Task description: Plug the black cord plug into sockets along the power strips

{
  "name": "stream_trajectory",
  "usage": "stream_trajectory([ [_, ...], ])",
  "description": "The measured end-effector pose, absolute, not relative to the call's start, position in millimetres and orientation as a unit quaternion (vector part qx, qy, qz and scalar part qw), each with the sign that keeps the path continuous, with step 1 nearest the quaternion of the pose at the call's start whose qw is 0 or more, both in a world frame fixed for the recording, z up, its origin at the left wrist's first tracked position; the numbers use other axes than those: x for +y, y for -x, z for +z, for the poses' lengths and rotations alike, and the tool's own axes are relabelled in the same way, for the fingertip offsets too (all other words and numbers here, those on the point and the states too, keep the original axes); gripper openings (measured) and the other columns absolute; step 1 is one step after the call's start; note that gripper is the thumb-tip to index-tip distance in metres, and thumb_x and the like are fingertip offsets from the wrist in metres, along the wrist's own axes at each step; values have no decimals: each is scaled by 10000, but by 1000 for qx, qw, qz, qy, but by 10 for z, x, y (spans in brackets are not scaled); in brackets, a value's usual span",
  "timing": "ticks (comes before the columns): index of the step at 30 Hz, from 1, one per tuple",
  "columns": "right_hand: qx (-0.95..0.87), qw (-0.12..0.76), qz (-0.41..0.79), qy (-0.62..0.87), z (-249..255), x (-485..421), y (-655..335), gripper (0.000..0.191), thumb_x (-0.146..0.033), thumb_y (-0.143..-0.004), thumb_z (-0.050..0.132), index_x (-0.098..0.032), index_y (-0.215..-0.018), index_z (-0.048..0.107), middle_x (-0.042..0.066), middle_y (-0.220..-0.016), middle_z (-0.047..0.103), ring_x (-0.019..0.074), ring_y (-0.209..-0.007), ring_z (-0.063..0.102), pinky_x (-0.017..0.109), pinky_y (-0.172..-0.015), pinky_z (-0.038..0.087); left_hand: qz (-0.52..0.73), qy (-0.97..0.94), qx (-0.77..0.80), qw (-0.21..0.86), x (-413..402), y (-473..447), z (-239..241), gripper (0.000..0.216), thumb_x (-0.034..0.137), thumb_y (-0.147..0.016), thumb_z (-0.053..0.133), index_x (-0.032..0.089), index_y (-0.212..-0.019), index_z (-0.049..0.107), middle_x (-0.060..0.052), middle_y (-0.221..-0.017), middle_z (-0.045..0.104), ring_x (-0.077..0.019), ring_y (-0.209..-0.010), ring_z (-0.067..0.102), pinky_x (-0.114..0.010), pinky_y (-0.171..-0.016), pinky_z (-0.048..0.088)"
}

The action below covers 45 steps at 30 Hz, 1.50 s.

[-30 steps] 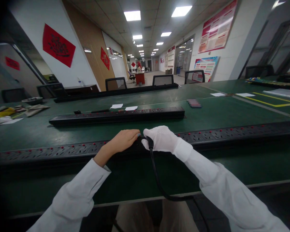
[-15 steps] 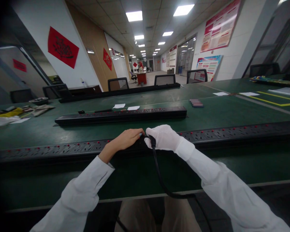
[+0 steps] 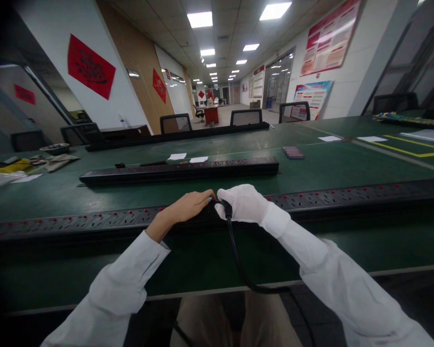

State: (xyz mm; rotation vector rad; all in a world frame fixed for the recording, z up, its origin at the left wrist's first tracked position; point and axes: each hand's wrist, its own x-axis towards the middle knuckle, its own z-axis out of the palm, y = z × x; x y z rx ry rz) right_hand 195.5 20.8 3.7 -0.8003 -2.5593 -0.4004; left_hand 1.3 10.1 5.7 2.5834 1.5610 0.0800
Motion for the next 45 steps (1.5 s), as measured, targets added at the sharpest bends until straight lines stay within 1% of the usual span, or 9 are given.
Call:
stream_trajectory([
  [6,-924,207,-144,287,38,212,-1961,259,-387,-801,374,-178,-736,513,3,-577,541,93,-532,461,201,-544,284,32,-858,509,66,89,-10,61,295,308,-897,191,240,-1075,417,-37,-980,605,-199,-887,578,-317,-769,414],
  [12,-924,208,-145,285,31,221,-1960,265,-387,-804,371,-177,-727,512,4,-579,542,94,-537,465,201,-544,284,29,-858,509,56,96,-5,51,299,332,-895,179,242,-1058,413,-37,-932,609,-202,-840,584,-309,-727,424],
  [19,-923,216,-141,284,33,212,-1962,262,-379,-800,375,-177,-741,529,7,-573,547,96,-536,467,203,-548,285,34,-863,501,54,105,1,49,298,317,-893,189,246,-1069,419,-31,-971,614,-195,-874,584,-320,-767,423],
  [40,-924,222,-131,282,35,209,-1959,258,-373,-796,376,-177,-718,524,7,-571,550,96,-536,472,206,-550,286,36,-862,503,54,74,-8,75,315,347,-899,167,241,-1059,417,-41,-926,613,-201,-842,584,-319,-739,427],
  [45,-921,224,-144,283,24,214,-1961,260,-376,-798,375,-175,-730,526,6,-568,546,98,-538,472,206,-551,287,32,-860,506,61,68,-13,87,310,338,-900,174,240,-1064,418,-40,-944,610,-195,-845,584,-315,-750,426],
])
